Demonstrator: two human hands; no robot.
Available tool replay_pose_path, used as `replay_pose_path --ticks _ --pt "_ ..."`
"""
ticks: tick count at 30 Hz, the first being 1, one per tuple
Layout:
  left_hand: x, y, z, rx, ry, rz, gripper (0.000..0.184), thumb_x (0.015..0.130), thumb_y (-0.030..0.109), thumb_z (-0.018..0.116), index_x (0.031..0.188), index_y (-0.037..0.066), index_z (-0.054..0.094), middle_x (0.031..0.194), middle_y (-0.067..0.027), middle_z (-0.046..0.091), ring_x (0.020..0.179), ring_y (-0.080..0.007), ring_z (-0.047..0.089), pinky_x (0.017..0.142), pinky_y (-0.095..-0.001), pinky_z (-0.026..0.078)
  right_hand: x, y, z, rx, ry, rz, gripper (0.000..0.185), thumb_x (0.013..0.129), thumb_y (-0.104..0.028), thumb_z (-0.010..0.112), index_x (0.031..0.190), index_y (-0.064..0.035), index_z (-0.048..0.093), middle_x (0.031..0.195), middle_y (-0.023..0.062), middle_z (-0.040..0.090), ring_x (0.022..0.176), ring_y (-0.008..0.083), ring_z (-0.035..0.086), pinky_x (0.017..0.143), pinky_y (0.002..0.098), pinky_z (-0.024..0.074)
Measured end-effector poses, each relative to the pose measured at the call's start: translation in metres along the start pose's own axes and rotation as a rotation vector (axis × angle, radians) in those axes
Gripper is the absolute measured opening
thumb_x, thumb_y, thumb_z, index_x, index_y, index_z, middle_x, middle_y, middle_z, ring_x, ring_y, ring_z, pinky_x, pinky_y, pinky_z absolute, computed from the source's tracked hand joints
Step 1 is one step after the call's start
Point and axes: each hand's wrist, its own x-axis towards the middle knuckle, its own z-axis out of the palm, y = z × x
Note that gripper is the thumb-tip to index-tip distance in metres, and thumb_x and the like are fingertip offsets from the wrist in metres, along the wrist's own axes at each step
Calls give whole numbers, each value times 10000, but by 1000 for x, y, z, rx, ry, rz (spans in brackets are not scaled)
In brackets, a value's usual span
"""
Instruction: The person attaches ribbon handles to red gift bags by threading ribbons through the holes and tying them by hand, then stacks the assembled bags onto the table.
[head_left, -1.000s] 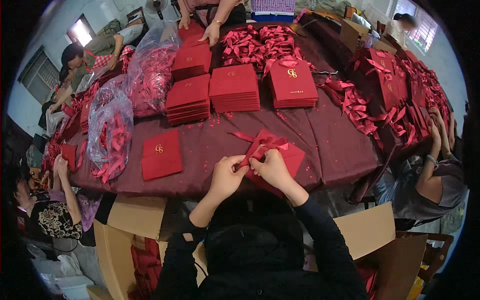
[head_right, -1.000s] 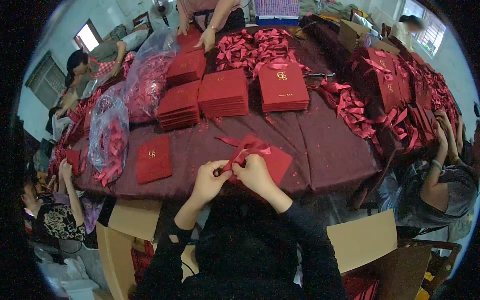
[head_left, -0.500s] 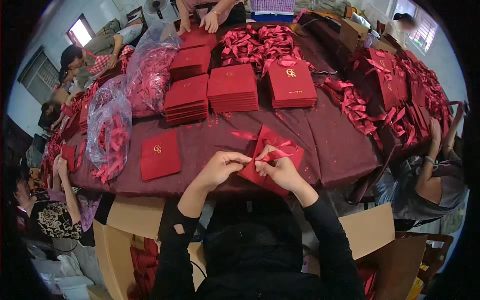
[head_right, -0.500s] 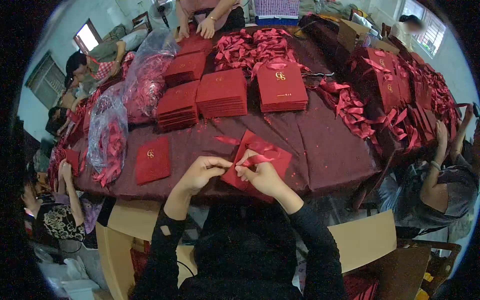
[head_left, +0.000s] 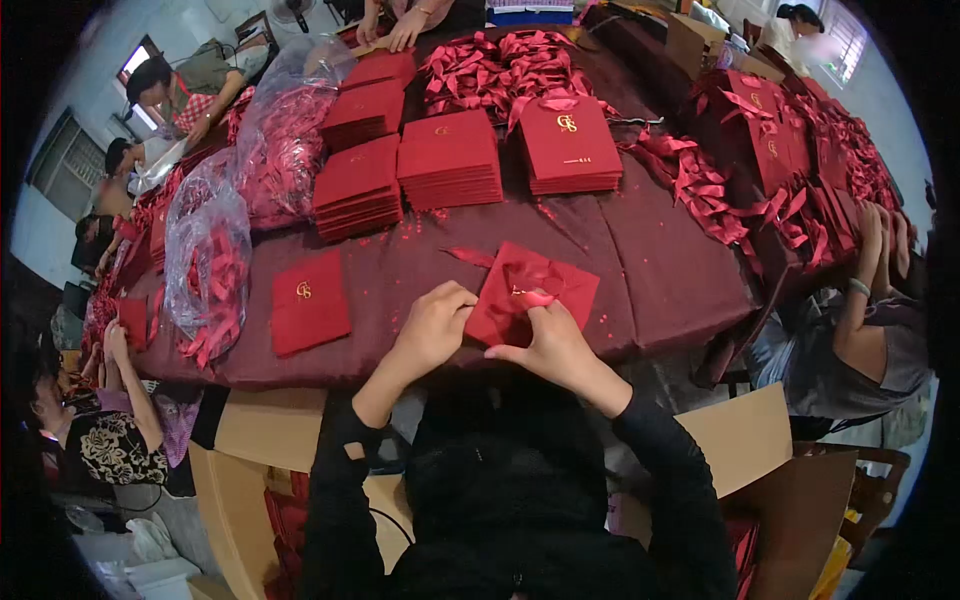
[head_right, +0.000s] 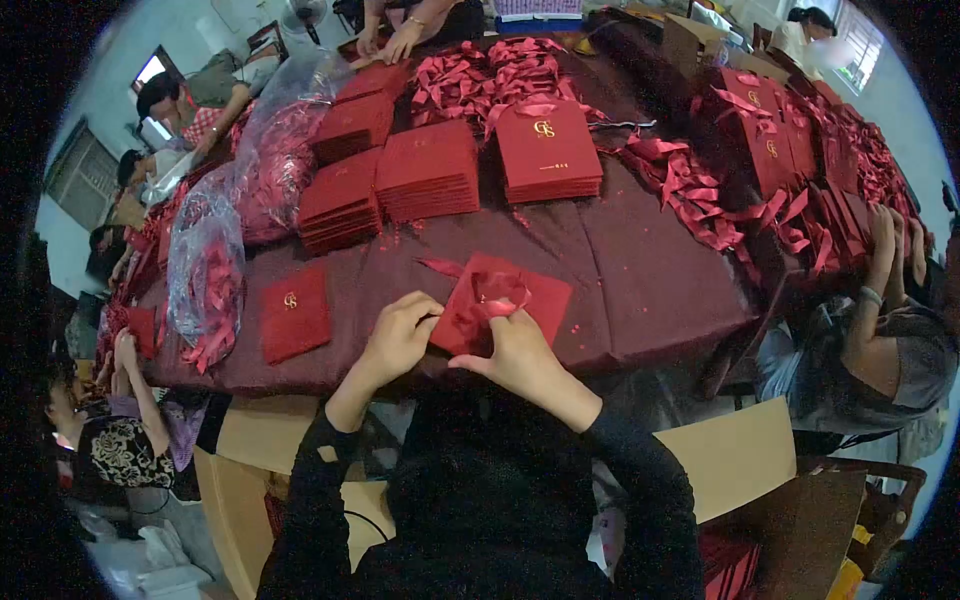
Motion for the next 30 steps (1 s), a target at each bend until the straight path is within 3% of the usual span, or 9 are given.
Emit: replay_pose_path --ticks 5,7,14,17,19,22,23,26,30 --pt "-1 -18 -37 -199 234 -331 103 842 42 569 888 -31 626 821 -161 612 728 -274 634 663 -338 490 -11 -2 -7 -50 -64 19 746 597 -403 846 1068 69 512 1027 206 522 911 370 529 807 415 463" --pt "-10 -38 -65 168 291 -162 109 842 54 587 893 -34 626 828 -150 613 785 -275 631 708 -334 486 -9 -3 -10 -54 -48 -28 739 609 -398 833 1073 81 516 1031 204 505 906 346 507 822 399 457" --pt "-17 -57 -82 230 296 -204 97 827 75 614 879 -2 642 843 -143 613 826 -305 610 746 -362 474 -28 -18 -13 -401 -190 -161 606 717 -243 720 1190 78 520 1061 147 510 957 287 487 811 365 439" --pt "-13 -62 -74 322 214 -230 141 838 57 585 954 2 643 892 -148 610 869 -314 599 778 -383 471 -29 -15 -11 -446 -196 -228 594 725 -260 689 1163 108 528 1018 119 503 923 255 481 798 335 429" --pt "-9 -49 -66 703 339 -144 243 848 24 537 1076 -5 616 955 -161 599 912 -329 582 816 -403 465 -31 -15 -8 -493 -190 -229 584 737 -270 687 1155 108 533 1004 121 508 920 257 479 802 334 429" --pt "14 -24 -47 406 270 101 320 867 12 504 1176 -7 584 1082 -173 599 1025 -363 565 908 -403 450 -21 -18 -16 -448 -194 -240 481 770 -275 671 1080 78 571 983 123 524 916 270 503 793 345 449" --pt "21 -10 -37 202 118 7 327 876 28 518 1197 3 578 1177 -183 584 1101 -364 549 945 -395 439 -15 -18 -21 -359 -195 -237 393 791 -271 658 1014 48 604 975 123 536 916 281 528 780 359 469" --pt "50 -21 -7 64 -28 196 362 861 9 539 1222 15 566 1247 -205 555 1126 -370 549 938 -383 455 14 -1 -26 -64 -158 -161 316 811 -214 639 1087 -61 616 885 143 568 748 333 612 659 413 512" --pt "71 -28 5 38 -70 230 310 847 15 567 1155 8 601 1136 -199 602 1045 -370 585 881 -385 481 36 27 -11 -111 -287 -328 312 773 -68 603 1081 -45 554 875 158 549 692 340 604 590 428 504"
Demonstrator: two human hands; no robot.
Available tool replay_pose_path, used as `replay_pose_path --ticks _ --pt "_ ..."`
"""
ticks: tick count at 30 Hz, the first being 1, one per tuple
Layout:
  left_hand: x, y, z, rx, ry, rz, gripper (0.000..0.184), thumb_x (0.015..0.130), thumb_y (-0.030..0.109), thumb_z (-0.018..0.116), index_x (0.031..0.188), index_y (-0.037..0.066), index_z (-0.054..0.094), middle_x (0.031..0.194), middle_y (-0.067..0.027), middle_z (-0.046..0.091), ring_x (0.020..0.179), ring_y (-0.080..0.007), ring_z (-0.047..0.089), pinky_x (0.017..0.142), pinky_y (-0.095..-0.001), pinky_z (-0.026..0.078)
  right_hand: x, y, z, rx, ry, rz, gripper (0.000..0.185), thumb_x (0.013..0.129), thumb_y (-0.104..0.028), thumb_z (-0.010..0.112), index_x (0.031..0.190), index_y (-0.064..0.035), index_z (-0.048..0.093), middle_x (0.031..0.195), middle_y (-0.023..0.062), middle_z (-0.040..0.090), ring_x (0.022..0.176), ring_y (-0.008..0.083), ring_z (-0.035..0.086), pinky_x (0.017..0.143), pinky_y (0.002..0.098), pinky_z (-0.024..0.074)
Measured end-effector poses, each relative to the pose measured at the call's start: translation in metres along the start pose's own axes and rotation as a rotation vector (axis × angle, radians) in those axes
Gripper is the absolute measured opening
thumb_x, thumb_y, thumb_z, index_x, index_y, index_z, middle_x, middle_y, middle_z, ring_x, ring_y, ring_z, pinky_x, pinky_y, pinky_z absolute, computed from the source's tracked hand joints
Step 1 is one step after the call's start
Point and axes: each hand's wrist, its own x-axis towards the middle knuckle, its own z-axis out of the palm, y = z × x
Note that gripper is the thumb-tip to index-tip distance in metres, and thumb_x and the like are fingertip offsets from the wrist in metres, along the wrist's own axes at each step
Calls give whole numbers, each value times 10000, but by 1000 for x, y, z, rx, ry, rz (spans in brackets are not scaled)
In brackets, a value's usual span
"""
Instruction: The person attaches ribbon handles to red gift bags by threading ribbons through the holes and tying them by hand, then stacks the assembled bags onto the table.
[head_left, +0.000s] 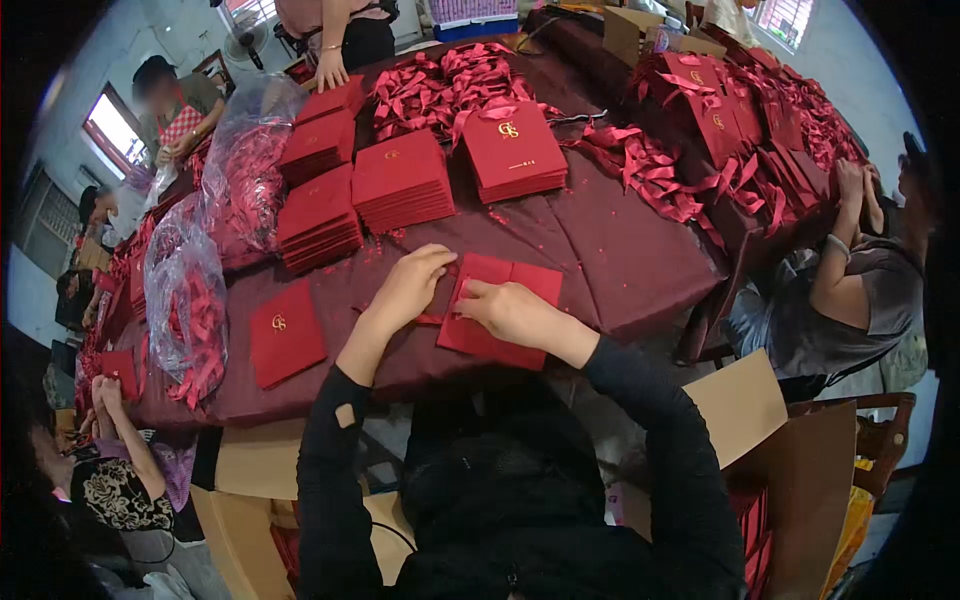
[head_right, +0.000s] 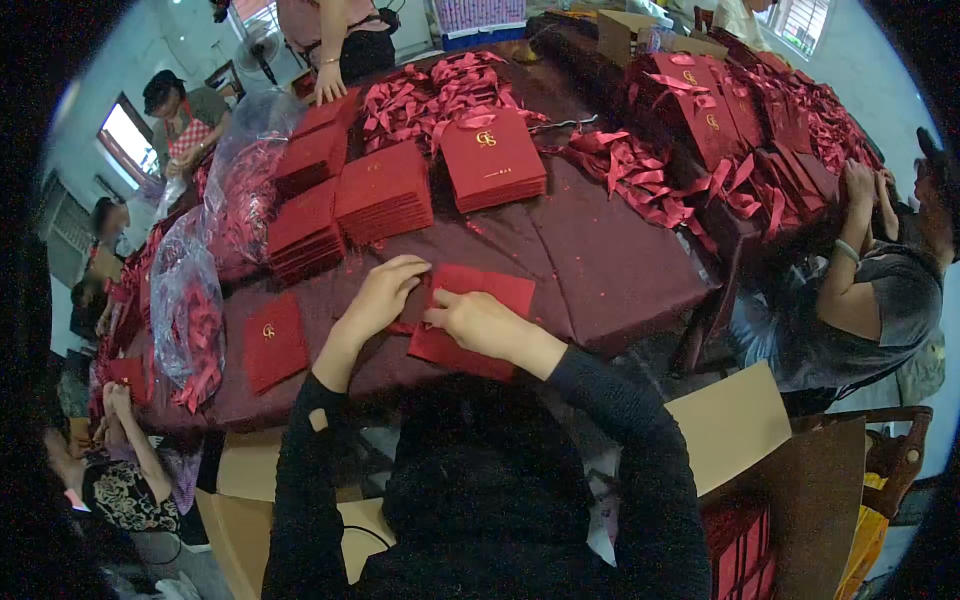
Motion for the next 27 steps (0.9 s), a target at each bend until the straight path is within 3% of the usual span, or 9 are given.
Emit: replay_pose_path --ticks 2,5,10,15,18,19,22,25,27 --pt "4 1 -5 74 -128 -76 199 837 21 582 1029 -10 626 984 -193 611 939 -375 599 794 -407 489 -4 5 9 5 34 43 284 770 -56 595 1047 -31 535 865 162 545 687 345 602 574 427 502" --pt "5 -3 -7 71 -47 -70 82 839 30 583 894 -25 607 887 -190 578 855 -381 588 724 -432 474 -4 3 13 46 124 121 194 798 -55 581 969 -16 500 851 163 536 686 359 594 549 430 493" --pt "12 -12 -7 153 12 -57 56 843 36 574 849 -20 572 881 -190 562 834 -400 571 706 -458 460 -6 -4 12 -20 139 157 173 827 -82 584 949 -10 483 843 158 534 690 365 589 545 429 494" --pt "14 -19 -4 230 33 -37 59 843 45 576 828 -11 561 867 -181 548 853 -398 555 727 -465 449 -12 -15 12 -107 98 149 389 853 -288 621 1050 36 536 904 175 569 707 329 605 575 393 509" --pt "8 -21 -5 239 87 -36 58 839 45 582 826 -10 568 871 -167 549 860 -383 554 739 -461 447 -28 -57 3 -462 -38 215 657 844 -466 579 1220 71 521 1152 193 548 1033 296 513 821 433 462" --pt "7 -14 -8 230 69 -71 64 835 51 587 844 -12 585 880 -158 557 881 -367 560 764 -441 454 -36 -64 6 -539 42 220 611 822 -389 593 1257 31 509 1166 167 526 1032 267 490 863 460 418" --pt "-4 39 -20 190 95 -150 125 818 72 616 927 14 634 1034 -136 585 973 -347 564 833 -396 459 -55 -76 7 -611 -48 175 506 791 -211 556 1246 8 521 1155 169 547 1038 269 525 840 418 452" --pt "-17 126 -44 347 331 124 186 814 93 639 992 43 655 1129 -138 571 957 -322 566 818 -396 461 -42 -86 -32 -522 -13 135 479 785 -181 552 1227 4 531 1082 144 601 953 262 588 755 383 490" --pt "-37 169 -55 391 426 410 213 806 148 676 1010 89 667 1113 -120 579 976 -275 562 809 -352 458 -15 -91 -79 -179 117 239 311 831 -144 586 1100 4 536 957 128 629 836 293 623 667 374 502"
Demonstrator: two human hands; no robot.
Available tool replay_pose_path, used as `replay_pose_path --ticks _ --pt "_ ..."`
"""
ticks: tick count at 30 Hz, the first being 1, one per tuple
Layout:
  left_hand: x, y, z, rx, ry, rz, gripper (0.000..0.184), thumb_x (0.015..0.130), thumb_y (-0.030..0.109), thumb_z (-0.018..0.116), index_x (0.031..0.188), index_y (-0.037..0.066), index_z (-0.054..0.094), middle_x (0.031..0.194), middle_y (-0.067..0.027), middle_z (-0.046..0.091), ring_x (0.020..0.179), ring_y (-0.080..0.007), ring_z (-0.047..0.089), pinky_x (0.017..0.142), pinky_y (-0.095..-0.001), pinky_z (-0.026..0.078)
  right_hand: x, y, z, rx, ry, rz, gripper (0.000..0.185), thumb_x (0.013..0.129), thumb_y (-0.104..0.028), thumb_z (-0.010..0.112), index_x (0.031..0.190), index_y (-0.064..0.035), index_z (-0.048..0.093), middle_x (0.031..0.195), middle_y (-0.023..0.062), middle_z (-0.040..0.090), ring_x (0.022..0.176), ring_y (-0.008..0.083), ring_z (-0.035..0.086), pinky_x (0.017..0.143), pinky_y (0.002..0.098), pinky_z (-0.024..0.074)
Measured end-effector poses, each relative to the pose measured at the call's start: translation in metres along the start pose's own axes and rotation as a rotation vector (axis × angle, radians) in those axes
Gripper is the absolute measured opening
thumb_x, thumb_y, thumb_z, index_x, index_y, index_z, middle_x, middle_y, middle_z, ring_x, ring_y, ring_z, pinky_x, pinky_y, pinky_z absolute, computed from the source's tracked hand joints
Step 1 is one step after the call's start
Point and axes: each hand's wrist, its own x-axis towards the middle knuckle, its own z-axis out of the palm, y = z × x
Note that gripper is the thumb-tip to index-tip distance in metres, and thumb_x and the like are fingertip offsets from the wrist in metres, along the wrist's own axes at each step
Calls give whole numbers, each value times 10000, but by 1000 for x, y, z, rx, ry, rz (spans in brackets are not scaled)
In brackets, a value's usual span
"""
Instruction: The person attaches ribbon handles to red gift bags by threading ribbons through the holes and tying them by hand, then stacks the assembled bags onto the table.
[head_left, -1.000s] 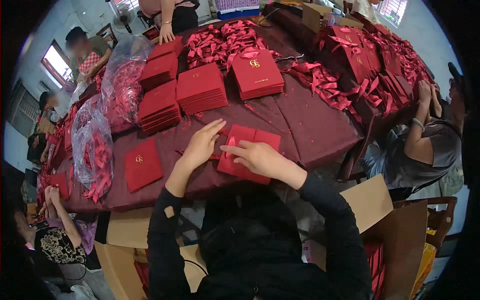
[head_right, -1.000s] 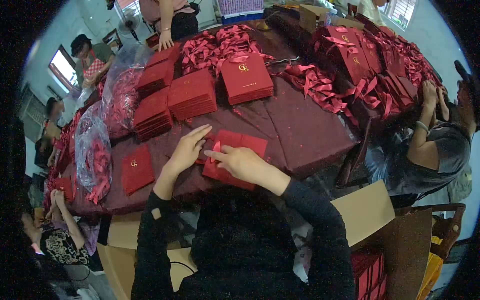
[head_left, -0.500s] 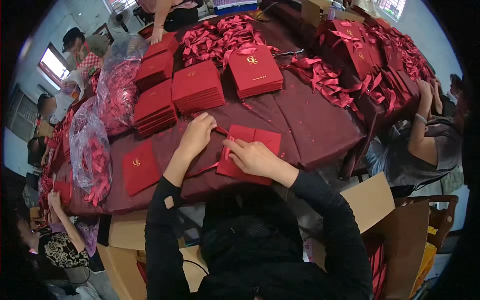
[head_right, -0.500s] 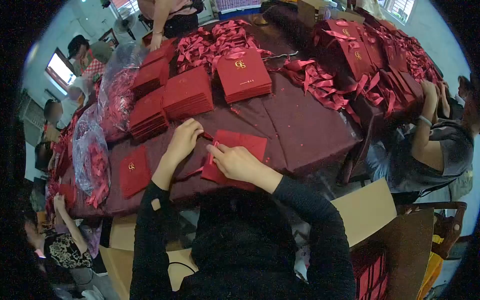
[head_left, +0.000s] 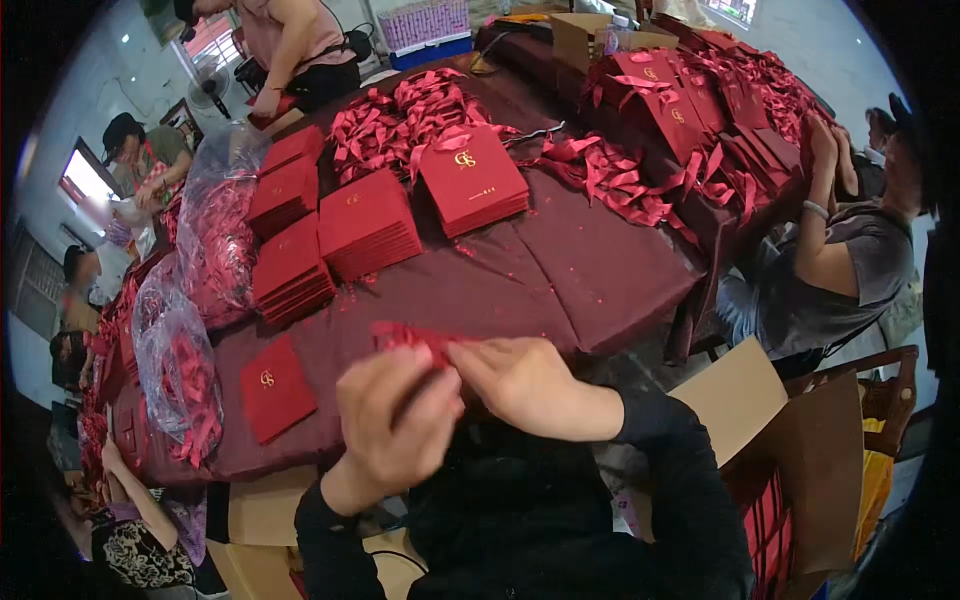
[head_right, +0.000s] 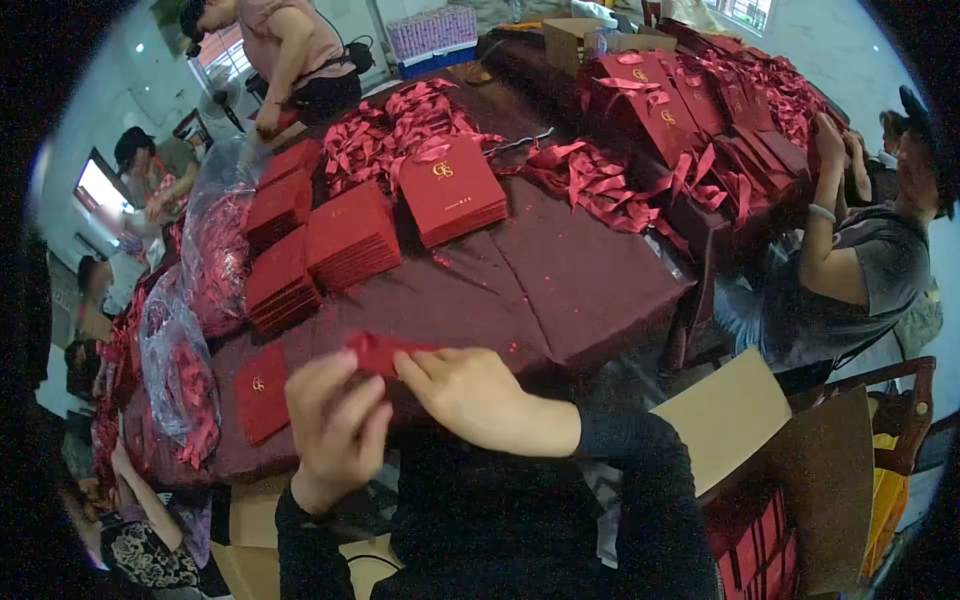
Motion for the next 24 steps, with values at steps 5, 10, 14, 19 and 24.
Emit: replay_pose_path --ticks 5,10,14,19,24 --pt "4 28 3 -8 -267 41 292 761 230 728 989 64 652 1026 -122 601 951 -277 578 784 -358 484 76 58 38 881 10 135 368 805 -219 692 1065 -27 517 906 180 600 896 387 584 713 457 478" --pt "-60 -54 69 84 -412 -347 314 803 233 679 1031 22 634 1063 -139 585 1003 -323 550 847 -426 455 47 130 62 -12 217 237 277 755 -214 678 969 -51 613 909 142 565 880 338 594 736 436 500" --pt "-72 -68 83 119 -438 -530 368 834 286 660 1088 22 626 1142 -144 565 1071 -330 517 894 -431 428 24 243 24 -846 182 463 98 760 -155 604 833 -114 654 851 58 603 811 222 613 640 352 508" --pt "-66 -85 112 218 -382 -598 537 817 381 670 1179 -6 587 1176 -150 548 1072 -327 500 912 -435 397 2 318 21 -865 -55 255 116 786 -135 558 802 -71 654 852 92 616 826 255 630 654 384 530" --pt "-67 -88 119 366 -448 -631 689 772 493 673 1213 -24 561 1077 -149 544 1034 -307 479 905 -420 361 7 320 -1 -397 208 311 116 759 -35 516 839 -38 600 850 184 583 823 385 597 681 455 480"
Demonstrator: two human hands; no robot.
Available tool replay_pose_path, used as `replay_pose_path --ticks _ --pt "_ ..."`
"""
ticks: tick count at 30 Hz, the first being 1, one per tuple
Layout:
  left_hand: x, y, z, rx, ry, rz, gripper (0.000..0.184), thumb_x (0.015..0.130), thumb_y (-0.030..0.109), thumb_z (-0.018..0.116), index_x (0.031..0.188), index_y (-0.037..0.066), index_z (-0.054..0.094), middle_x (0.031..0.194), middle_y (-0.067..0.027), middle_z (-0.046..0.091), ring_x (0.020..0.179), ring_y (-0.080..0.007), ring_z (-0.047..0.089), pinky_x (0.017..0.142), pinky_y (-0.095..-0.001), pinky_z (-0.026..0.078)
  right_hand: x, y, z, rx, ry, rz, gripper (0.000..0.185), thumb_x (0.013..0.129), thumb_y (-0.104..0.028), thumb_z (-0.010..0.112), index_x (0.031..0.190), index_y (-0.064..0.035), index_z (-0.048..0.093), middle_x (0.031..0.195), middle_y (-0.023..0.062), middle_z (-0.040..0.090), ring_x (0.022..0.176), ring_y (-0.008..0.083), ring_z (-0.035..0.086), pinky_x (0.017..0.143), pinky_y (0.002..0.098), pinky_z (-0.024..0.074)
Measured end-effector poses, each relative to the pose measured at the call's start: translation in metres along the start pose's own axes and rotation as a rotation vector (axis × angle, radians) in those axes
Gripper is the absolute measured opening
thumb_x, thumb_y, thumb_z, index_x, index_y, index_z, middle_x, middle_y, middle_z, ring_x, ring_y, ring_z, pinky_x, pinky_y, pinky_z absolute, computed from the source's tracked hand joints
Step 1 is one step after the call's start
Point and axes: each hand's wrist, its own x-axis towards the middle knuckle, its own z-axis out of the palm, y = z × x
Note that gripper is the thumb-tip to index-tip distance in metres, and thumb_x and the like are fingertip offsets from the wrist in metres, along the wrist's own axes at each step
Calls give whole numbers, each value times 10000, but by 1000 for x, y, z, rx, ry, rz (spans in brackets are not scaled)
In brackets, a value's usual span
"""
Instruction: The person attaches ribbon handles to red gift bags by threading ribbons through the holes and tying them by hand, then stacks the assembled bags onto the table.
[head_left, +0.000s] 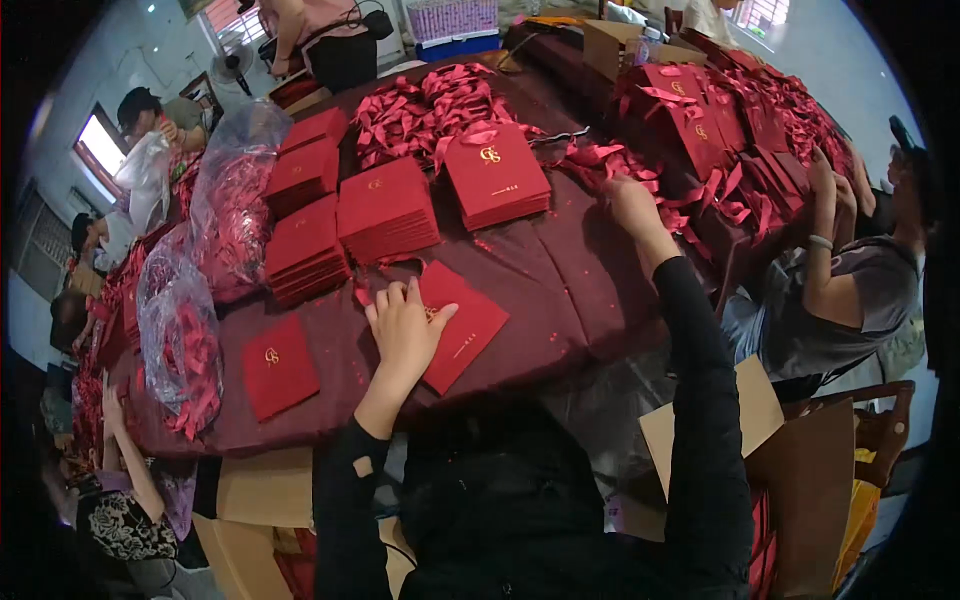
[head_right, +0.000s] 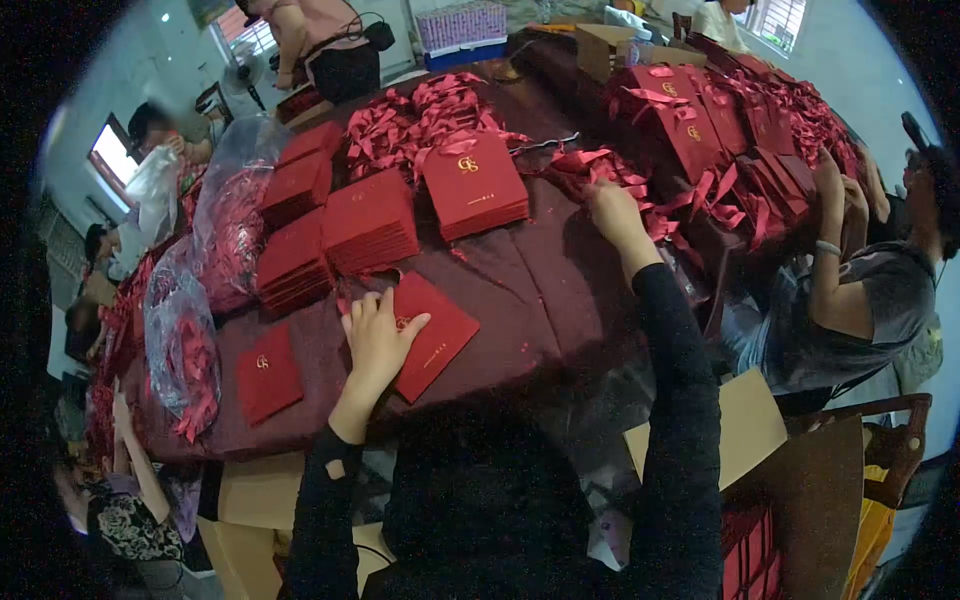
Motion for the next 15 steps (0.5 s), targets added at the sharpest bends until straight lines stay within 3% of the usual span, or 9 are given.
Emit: replay_pose_path --ticks 3,5,9,11,13,14,15 --pt "0 -4 -2 -49 -5 -2 707 754 513 678 1201 -23 567 1043 -142 540 1015 -303 481 897 -425 366 11 12 5 88 -81 -29 184 726 0 547 885 -29 637 913 187 601 868 388 600 740 455 484" --pt "-2 2 -11 -51 50 -3 657 721 459 731 1146 -20 580 1041 -139 539 1006 -302 485 891 -431 375 12 9 -2 39 -277 -129 232 729 -11 573 944 -32 658 943 178 607 899 377 603 772 429 493" --pt "-4 1 -15 -269 90 -68 517 674 287 804 1031 -5 571 1000 -143 558 967 -317 513 852 -417 411 11 2 -8 -45 -313 -174 253 702 28 573 932 -44 651 908 160 607 899 357 599 787 425 491" --pt "-3 -10 -6 -381 97 -82 479 666 227 815 1006 4 563 972 -144 569 945 -321 527 835 -413 425 14 -4 -10 335 3 -40 255 709 43 561 936 -30 651 903 168 602 910 357 596 805 409 489" --pt "0 -19 -5 -710 -54 -236 399 690 164 794 975 8 562 886 -141 587 866 -310 565 784 -396 456 18 2 -8 263 55 -150 267 718 56 550 957 -12 648 906 183 609 920 361 599 814 409 486" --pt "-1 -21 -3 -706 12 -185 296 768 34 723 1029 -23 595 792 -60 625 722 -122 585 663 -269 472 13 4 -6 229 -61 -168 277 717 59 546 966 -10 646 924 187 616 928 362 601 815 412 486" --pt "-4 -22 -6 -703 14 -192 296 768 34 723 1029 -23 595 792 -60 625 722 -122 585 663 -269 472 11 7 -7 192 -170 -187 287 715 62 542 974 -8 644 942 191 623 937 364 604 817 415 486"
